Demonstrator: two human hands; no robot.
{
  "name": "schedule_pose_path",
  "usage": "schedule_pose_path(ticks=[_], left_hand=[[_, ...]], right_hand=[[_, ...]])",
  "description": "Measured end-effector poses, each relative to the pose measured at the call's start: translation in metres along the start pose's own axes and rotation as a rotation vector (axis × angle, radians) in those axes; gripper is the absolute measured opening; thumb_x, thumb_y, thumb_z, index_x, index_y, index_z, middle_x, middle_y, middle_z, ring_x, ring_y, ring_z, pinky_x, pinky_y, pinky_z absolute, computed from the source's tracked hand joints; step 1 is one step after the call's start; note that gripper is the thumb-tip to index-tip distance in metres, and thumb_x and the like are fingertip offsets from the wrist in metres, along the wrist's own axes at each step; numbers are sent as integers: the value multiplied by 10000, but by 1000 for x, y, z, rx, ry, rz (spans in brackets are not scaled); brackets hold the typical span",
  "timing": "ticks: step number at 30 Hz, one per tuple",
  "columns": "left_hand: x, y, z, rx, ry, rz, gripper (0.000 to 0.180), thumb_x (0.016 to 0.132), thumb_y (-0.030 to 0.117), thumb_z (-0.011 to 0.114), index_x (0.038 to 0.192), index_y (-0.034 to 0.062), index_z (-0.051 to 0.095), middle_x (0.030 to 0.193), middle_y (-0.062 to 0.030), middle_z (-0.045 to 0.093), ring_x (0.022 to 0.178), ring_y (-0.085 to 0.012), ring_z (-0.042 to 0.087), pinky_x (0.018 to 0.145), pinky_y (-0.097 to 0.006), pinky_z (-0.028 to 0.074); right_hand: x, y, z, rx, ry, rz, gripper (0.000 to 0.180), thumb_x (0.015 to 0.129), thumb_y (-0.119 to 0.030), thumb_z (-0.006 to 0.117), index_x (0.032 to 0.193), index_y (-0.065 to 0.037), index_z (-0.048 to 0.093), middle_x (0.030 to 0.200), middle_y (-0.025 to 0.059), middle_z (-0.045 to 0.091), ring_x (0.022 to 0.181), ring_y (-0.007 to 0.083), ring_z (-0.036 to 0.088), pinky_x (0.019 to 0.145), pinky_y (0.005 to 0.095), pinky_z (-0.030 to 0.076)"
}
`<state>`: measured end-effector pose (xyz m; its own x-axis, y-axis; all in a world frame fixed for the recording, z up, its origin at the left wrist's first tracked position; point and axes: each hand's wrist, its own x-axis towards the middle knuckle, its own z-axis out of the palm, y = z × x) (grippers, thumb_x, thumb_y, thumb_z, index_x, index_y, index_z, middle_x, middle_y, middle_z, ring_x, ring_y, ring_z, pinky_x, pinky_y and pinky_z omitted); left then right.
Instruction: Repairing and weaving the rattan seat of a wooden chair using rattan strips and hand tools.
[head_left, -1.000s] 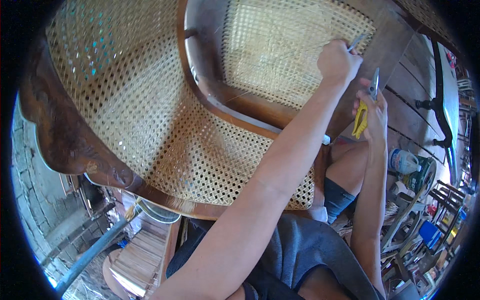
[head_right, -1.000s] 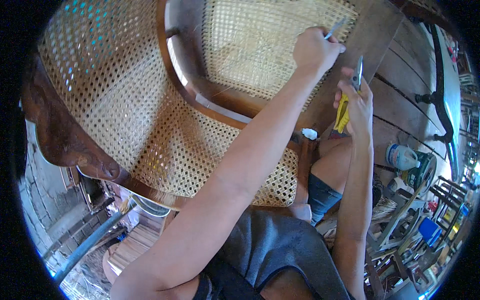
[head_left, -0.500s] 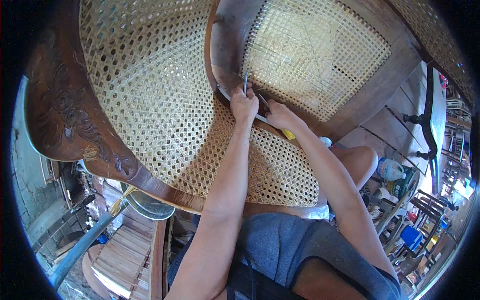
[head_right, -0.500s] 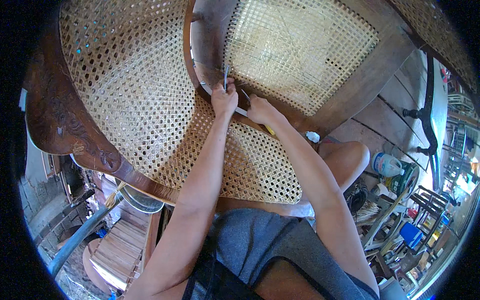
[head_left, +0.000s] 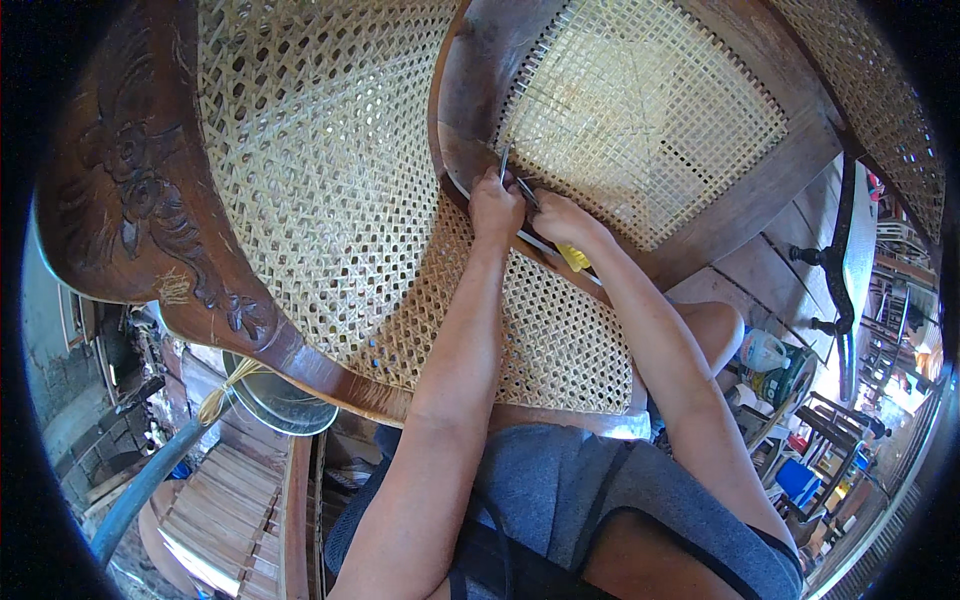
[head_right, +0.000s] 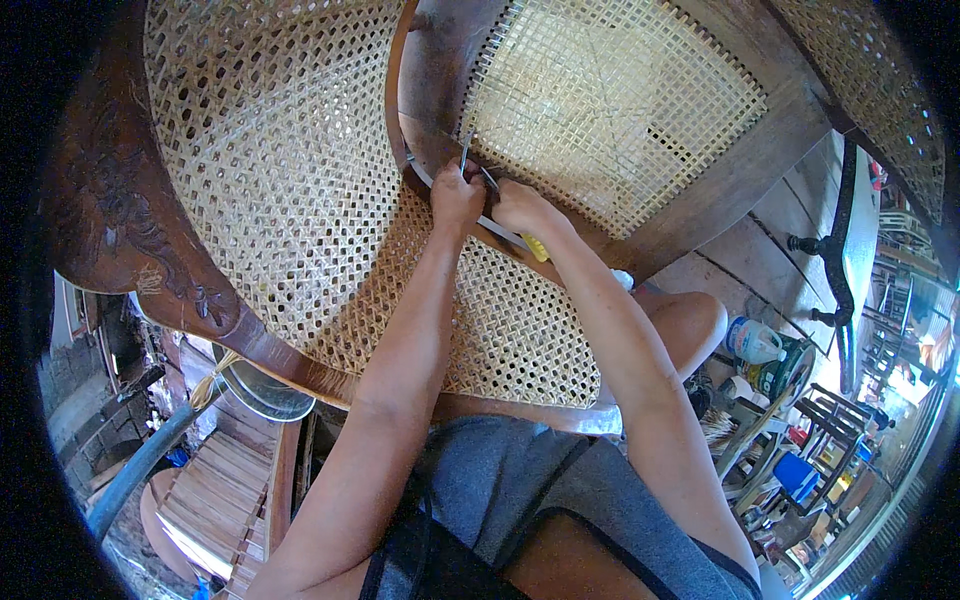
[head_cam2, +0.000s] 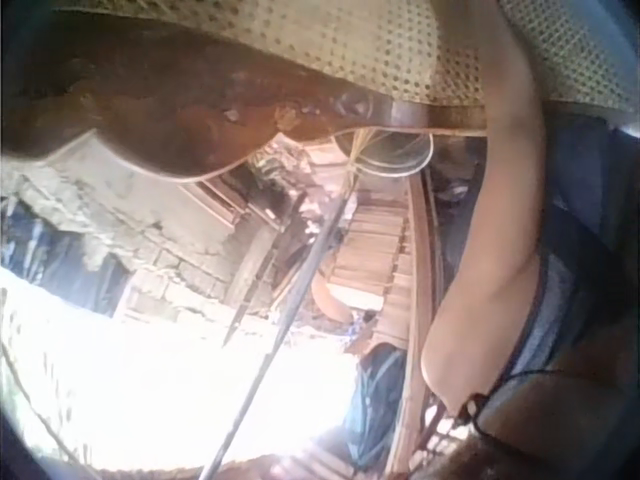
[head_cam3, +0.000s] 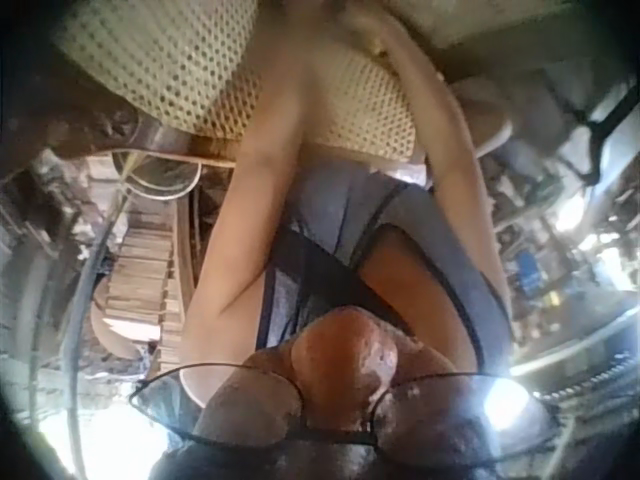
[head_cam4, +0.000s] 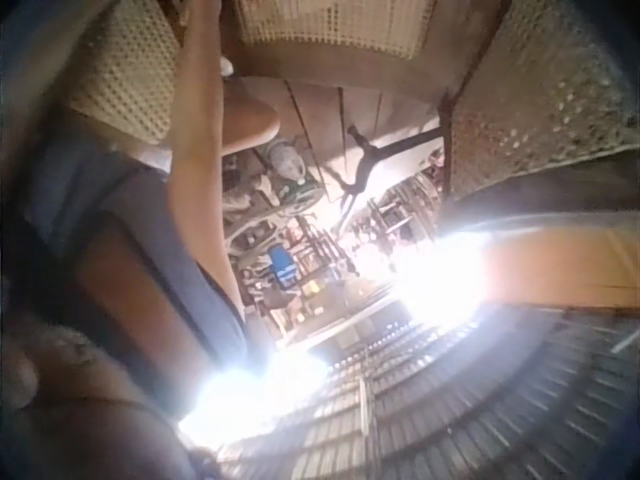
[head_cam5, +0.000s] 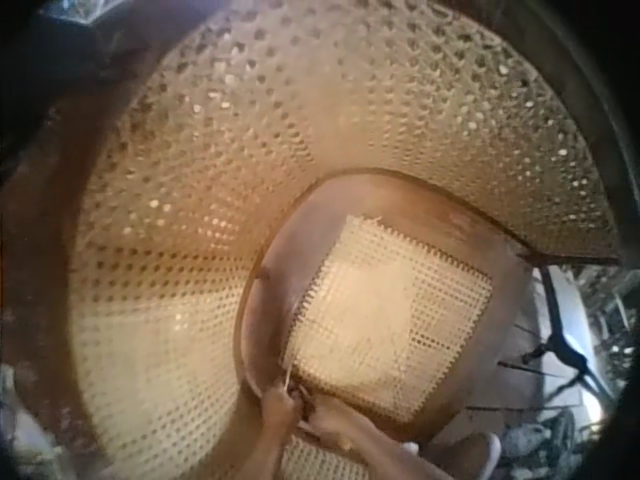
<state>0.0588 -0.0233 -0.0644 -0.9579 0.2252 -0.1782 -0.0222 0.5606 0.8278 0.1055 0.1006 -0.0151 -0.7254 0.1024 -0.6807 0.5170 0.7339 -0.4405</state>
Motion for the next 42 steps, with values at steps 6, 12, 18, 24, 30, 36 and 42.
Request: schedule_pose_path(ticks=[6,12,18,24,30,36,42], left_hand=[[1,2,0,65,-21,4,152,782,97,602,903,4,611,926,-224,634,881,-395,626,793,-460,506],[6,-8,6,-3,6,-13,170,769,157,621,828,3,661,814,-195,681,767,-341,667,726,-404,526],[12,-11,-2,-19,-66,6,143,756,137,637,811,22,700,766,-176,690,726,-287,686,700,-374,534],[-5,40,-40,156,-130,63,200,748,104,584,903,111,710,821,-177,687,804,-323,680,759,-403,525],[-67,132,-84,-43,-449,296,436,928,449,585,1069,46,671,793,-87,647,731,-208,621,685,-338,493],[-141,178,-107,-362,-783,-20,382,1012,399,482,1147,61,599,760,-27,595,587,-92,551,529,-225,432],[-195,175,-114,-457,-993,-60,279,1008,315,502,1064,47,560,782,-26,609,715,-132,590,732,-300,490]], right_hand=[[6,17,11,120,-39,-77,392,776,-87,494,1139,53,544,1093,294,628,1046,409,620,868,448,510],[1,13,8,70,-34,-43,394,794,-83,475,1160,44,548,1123,314,611,1065,427,606,905,473,496],[-21,-15,-3,-10,108,-52,331,835,-107,468,1100,73,555,1112,327,607,1068,449,595,939,502,469],[-121,-6,-28,79,193,-24,324,937,-272,488,1065,14,567,1061,291,636,1030,446,603,891,517,468],[-357,95,-30,277,259,134,317,901,-316,563,1038,-31,546,1014,253,625,1007,424,605,872,498,464],[-416,91,83,330,442,325,461,866,-214,607,1243,-13,433,1116,286,535,1045,464,563,926,496,447],[-418,113,115,298,643,58,453,831,-87,646,1268,-30,541,1174,198,558,1097,379,544,954,419,441]])
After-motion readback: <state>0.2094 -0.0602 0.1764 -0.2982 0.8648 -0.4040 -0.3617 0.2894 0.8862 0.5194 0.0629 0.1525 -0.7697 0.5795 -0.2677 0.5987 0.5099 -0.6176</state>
